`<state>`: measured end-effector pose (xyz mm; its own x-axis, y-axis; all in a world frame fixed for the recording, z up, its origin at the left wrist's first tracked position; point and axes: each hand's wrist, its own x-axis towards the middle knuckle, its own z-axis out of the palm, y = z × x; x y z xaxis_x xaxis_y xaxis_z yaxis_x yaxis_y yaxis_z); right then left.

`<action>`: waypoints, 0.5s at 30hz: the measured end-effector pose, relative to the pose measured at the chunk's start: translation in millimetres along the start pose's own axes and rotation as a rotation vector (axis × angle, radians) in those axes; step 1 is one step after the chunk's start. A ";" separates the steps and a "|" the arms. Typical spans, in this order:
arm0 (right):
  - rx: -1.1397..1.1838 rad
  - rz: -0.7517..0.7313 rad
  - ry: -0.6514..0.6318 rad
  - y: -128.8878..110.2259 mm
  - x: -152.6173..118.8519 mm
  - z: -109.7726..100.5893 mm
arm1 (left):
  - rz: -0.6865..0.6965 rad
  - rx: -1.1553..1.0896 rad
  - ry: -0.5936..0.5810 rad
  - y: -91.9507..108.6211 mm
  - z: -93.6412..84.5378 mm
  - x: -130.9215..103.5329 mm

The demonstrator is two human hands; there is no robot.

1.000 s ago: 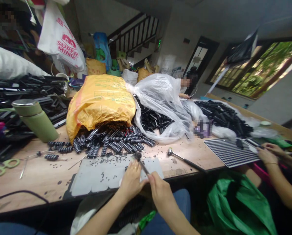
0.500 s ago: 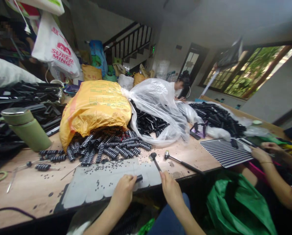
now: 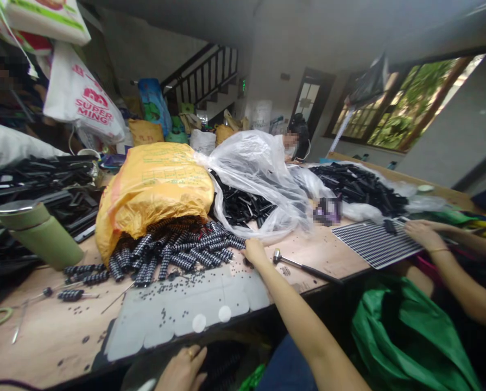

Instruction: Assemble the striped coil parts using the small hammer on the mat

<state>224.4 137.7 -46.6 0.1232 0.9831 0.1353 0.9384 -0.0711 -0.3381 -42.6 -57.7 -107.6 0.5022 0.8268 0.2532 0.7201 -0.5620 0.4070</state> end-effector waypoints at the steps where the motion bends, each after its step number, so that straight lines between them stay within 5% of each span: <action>1: 0.032 -0.002 -0.014 0.8 4.0 0.7 | 0.009 -0.035 0.018 0.0 -3.8 3.0; 5: 0.187 -0.042 -0.020 7.3 -8.3 -4.2 | -0.024 -0.205 0.083 1.7 -25.8 28.0; 9: 0.348 -0.108 -0.061 2.5 -48.8 -12.8 | -0.211 -0.442 0.200 5.2 -46.7 75.9; 15: 0.871 -0.103 -0.238 -35.9 -105.7 -7.5 | -0.449 -1.050 0.375 20.9 -43.1 145.8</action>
<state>180.1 35.0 -41.8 -0.1083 0.9933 0.0410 0.3529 0.0770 -0.9325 25.1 52.0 -24.4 0.0101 0.9972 0.0743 -0.0335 -0.0739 0.9967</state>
